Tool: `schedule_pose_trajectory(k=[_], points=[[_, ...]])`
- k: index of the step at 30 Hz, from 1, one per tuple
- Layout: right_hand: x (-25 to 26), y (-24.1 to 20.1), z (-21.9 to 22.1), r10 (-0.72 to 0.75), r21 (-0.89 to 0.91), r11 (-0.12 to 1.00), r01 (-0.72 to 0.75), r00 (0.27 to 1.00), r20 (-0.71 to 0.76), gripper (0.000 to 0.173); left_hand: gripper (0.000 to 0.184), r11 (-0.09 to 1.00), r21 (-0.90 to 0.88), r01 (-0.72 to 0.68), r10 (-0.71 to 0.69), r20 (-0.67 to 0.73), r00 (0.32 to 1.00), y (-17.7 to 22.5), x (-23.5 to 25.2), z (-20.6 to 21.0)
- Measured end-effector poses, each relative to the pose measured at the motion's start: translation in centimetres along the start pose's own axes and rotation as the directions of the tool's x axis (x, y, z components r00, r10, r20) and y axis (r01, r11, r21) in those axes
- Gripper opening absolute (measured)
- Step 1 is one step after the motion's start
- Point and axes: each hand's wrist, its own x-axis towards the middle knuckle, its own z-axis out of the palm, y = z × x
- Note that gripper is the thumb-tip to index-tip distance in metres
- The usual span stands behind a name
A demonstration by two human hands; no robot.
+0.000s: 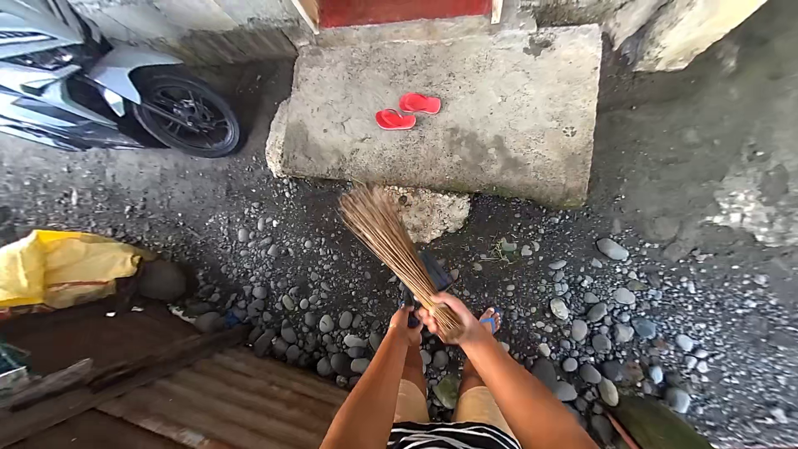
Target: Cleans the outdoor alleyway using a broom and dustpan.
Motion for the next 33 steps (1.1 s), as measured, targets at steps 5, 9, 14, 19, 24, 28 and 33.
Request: schedule_pose_trajectory(k=[5, 9, 14, 19, 24, 28, 33], points=[[5.6, -0.2, 2.5, -0.074, 0.13, 0.98, 0.152, 0.88, -0.47, 0.022, 0.012, 0.99, -0.12, 0.076, -0.072, 0.031, 0.997, 3.2, -0.8, -6.4], [-0.9, 4.5, 8.8, -0.097, 0.175, 0.965, 0.194, 0.888, -0.451, 0.026, 0.016, 0.993, -0.085, 0.078, -0.075, 0.035, 0.997, 5.2, -0.6, -10.1], [-1.7, 8.4, 11.0, 0.126, 0.147, 0.984, -0.096, 0.971, -0.205, 0.027, 0.01, 0.999, -0.027, 0.018, -0.019, -0.037, 0.999, 6.4, -0.6, -11.6], [4.2, 6.0, 4.5, -0.034, 0.096, 0.992, 0.087, 0.892, -0.451, 0.028, 0.009, 0.999, -0.038, 0.021, -0.023, -0.05, 0.998, 7.5, -1.0, -13.0], [-0.4, 7.6, 10.2, -0.026, 0.098, 0.992, 0.079, 0.891, -0.453, 0.025, 0.011, 1.0, -0.025, 0.008, -0.009, -0.022, 1.0, 8.1, -0.3, -15.5], [-1.5, 7.2, 12.5, 0.045, 0.078, 0.997, -0.017, 0.929, -0.366, 0.023, 0.009, 1.0, 0.003, 0.013, -0.013, -0.037, 0.999, 8.1, 0.4, -15.5], [3.8, 3.5, 5.5, -0.078, 0.05, 0.992, 0.112, 0.892, -0.446, 0.03, 0.01, 0.998, -0.068, 0.01, -0.013, -0.041, 0.999, 7.8, -0.3, -14.1]])
